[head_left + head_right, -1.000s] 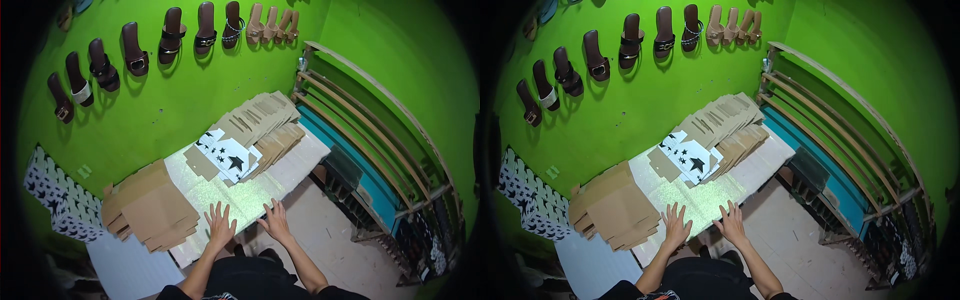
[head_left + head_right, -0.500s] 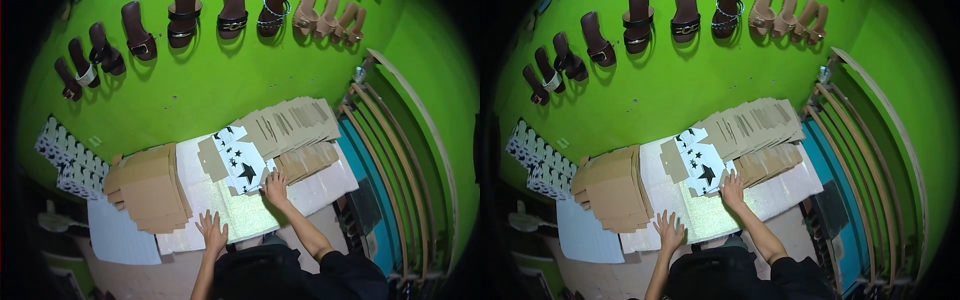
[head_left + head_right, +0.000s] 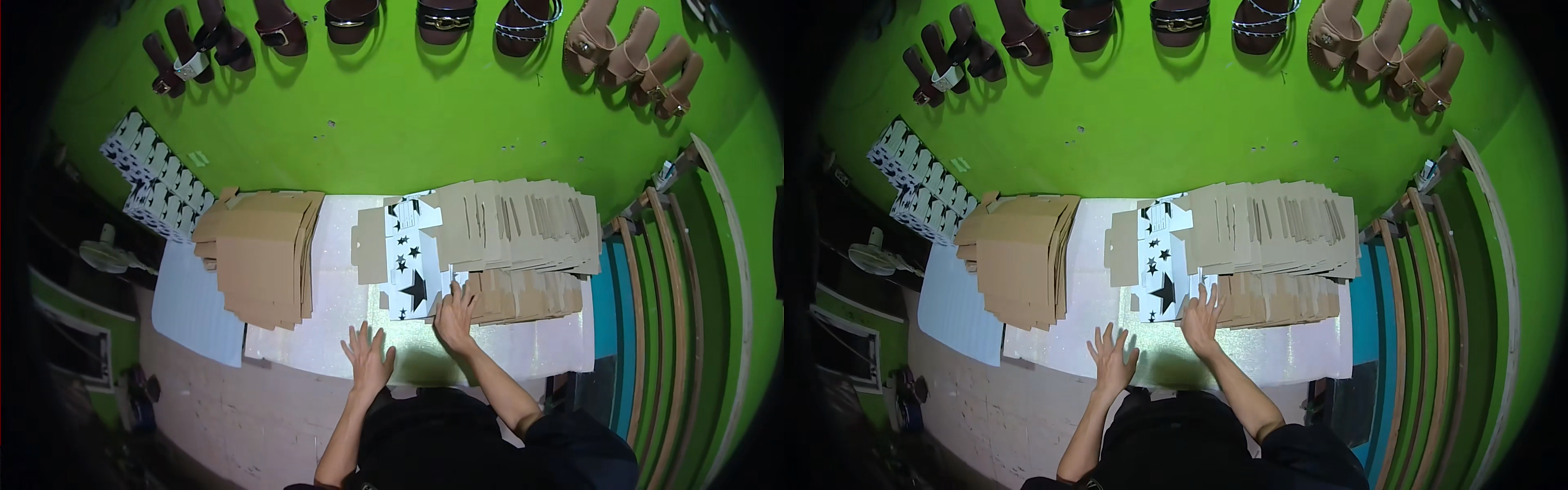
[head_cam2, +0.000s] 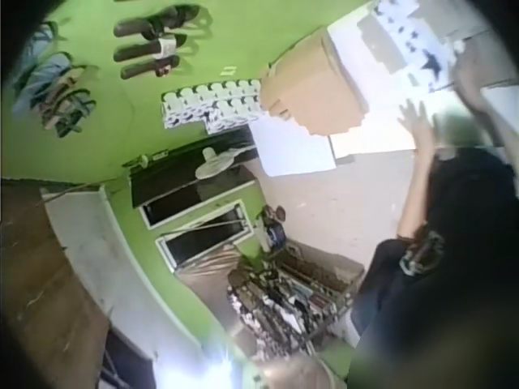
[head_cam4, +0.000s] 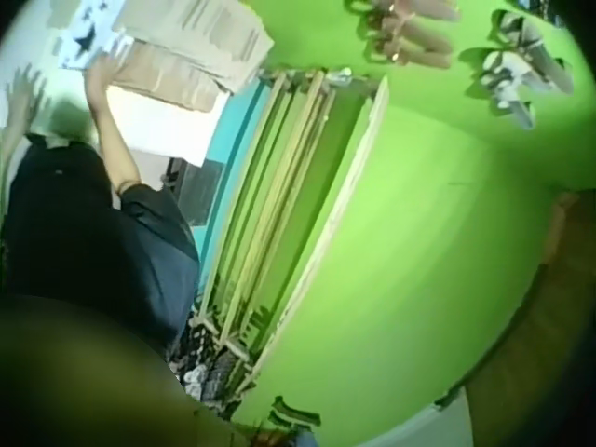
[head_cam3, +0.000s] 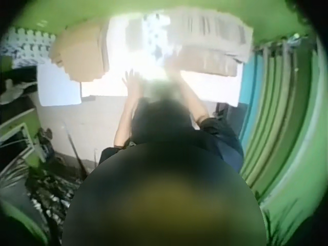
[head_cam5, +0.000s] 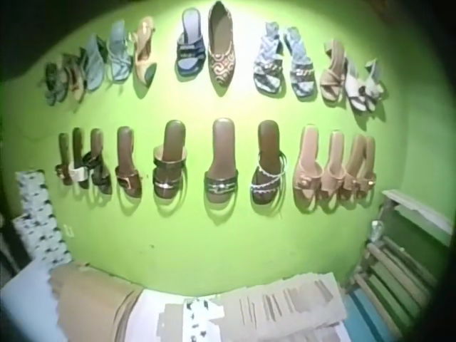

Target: Folding flat cardboard sheets into star-patterned shoe boxes.

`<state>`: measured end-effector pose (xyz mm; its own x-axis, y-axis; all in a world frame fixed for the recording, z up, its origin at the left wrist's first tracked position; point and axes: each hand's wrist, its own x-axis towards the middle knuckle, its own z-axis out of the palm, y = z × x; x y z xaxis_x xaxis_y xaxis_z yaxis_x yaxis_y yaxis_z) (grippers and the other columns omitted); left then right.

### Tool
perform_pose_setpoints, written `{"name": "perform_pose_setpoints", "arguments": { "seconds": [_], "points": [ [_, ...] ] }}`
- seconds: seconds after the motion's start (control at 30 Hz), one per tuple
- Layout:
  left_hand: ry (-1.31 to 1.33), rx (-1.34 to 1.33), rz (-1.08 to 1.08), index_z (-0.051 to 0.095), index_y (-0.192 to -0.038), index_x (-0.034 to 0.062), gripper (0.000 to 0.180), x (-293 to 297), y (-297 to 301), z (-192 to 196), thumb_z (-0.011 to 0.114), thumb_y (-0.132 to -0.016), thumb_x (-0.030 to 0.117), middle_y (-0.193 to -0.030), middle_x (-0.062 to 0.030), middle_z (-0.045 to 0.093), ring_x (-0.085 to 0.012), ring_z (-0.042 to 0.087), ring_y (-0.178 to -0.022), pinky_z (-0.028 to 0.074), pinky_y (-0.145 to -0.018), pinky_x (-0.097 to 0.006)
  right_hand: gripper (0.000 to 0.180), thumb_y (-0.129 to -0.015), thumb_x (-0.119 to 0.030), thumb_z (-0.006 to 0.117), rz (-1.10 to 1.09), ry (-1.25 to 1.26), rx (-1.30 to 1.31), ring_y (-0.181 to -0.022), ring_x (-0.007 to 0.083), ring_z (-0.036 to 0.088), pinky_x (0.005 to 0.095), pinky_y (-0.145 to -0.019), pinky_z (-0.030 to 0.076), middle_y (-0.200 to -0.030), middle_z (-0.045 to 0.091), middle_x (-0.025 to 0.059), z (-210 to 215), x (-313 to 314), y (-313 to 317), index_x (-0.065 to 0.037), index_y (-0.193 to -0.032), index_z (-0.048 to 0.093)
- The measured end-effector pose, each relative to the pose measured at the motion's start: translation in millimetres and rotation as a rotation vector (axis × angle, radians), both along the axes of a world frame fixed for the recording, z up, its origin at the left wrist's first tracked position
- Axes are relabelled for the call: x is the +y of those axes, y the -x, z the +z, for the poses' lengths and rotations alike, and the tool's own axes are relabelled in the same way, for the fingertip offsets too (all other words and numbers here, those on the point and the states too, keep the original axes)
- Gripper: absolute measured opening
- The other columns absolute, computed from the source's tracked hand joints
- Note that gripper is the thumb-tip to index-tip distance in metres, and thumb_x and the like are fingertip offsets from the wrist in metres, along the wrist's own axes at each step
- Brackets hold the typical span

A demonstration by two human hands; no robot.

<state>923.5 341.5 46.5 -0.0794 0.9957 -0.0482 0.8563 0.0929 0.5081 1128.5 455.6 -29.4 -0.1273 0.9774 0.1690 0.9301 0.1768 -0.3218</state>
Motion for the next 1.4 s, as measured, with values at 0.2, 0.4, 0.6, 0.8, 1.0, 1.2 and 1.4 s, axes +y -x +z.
{"name": "perform_pose_setpoints", "arguments": {
  "seconds": [0.2, 0.4, 0.6, 0.8, 1.0, 1.2, 1.4],
  "points": [
    [-0.101, 0.064, -0.12, 0.054, -0.14, 0.0063, 0.056, 38.8, -26.8, -8.6, 0.07, -0.087, 0.015, -0.152, -0.0272, 0.033, -0.0528, 0.018, -0.146, 0.011, -0.112, -0.074, 0.018, -0.091, -0.012, 0.059, 0.118, -0.032, 0.132, -0.14, 0.0498, 0.028, 0.0714, -0.112, 0.016, -0.143, 0.042, 0.0256, 19.1, -35.9, -20.0, 0.006, -0.092, 0.064],
    [-0.192, 0.164, -0.285, 0.043, -0.151, 0.0225, 0.077, 83.2, -23.5, 3.1, 0.07, -0.081, 0.004, -0.156, -0.0243, 0.028, -0.052, 0.019, -0.146, 0.015, -0.112, -0.074, 0.016, -0.089, -0.013, 0.061, 0.21, -0.057, 0.102, -0.142, 0.0482, 0.027, 0.0719, -0.113, 0.015, -0.143, 0.043, 0.0217, 31.0, -60.2, -38.8, 0.003, -0.089, 0.065],
    [-0.278, 0.184, -0.407, 0.075, -0.109, 0.0159, 0.035, 86.6, 8.0, -17.0, 0.072, -0.075, 0.005, -0.155, -0.0164, 0.035, -0.0454, 0.021, -0.148, 0.013, -0.114, -0.074, 0.014, -0.086, -0.009, 0.061, 0.309, 0.035, 0.121, -0.144, 0.0458, 0.027, 0.0691, -0.116, 0.014, -0.143, 0.044, 0.023, 77.5, -77.5, -30.8, 0.004, -0.088, 0.066],
    [-0.343, 0.112, -0.493, 0.077, -0.086, 0.0118, 0.018, 48.7, 50.8, -24.3, 0.071, -0.071, 0.003, -0.152, -0.0101, 0.044, -0.0412, 0.024, -0.148, 0.011, -0.114, -0.074, 0.033, -0.091, -0.03, 0.068, 0.221, 0.173, 0.325, -0.139, 0.047, 0.032, 0.0663, -0.114, 0.018, -0.139, 0.049, 0.0205, 74.4, -69.3, -0.5, 0.0, -0.104, 0.069],
    [-0.371, 0.1, -0.483, 0.077, -0.085, 0.0133, 0.018, 22.3, 86.8, -12.9, 0.071, -0.071, 0.004, -0.15, -0.009, 0.046, -0.0396, 0.028, -0.146, 0.011, -0.114, -0.074, 0.036, -0.083, -0.029, 0.073, 0.137, 0.183, -0.007, -0.139, 0.0484, 0.032, 0.073, -0.111, 0.018, -0.14, 0.048, 0.024, 45.1, -22.1, 61.6, 0.0, -0.105, 0.073],
    [-0.379, 0.083, -0.415, 0.076, -0.084, 0.0107, 0.011, 1.4, 131.1, -7.4, 0.071, -0.075, 0.005, -0.151, -0.0099, 0.044, -0.041, 0.027, -0.146, 0.01, -0.113, -0.074, 0.016, -0.081, -0.018, 0.069, 0.145, 0.075, -0.092, -0.135, 0.0412, 0.04, 0.0705, -0.112, 0.022, -0.132, 0.057, 0.0154, 35.9, -5.8, 83.1, -0.007, -0.089, 0.077],
    [-0.219, 0.066, -0.528, 0.078, -0.089, 0.0095, 0.014, -18.7, 167.9, -0.8, 0.073, -0.081, 0.019, -0.152, -0.0131, 0.042, -0.0429, 0.023, -0.147, 0.007, -0.113, -0.075, 0.015, -0.081, -0.011, 0.064, 0.131, -0.099, -0.217, -0.135, 0.0388, 0.04, 0.0699, -0.115, 0.017, -0.129, 0.057, 0.0127, 47.6, 0.1, 89.3, -0.008, -0.088, 0.077]
  ]
}}
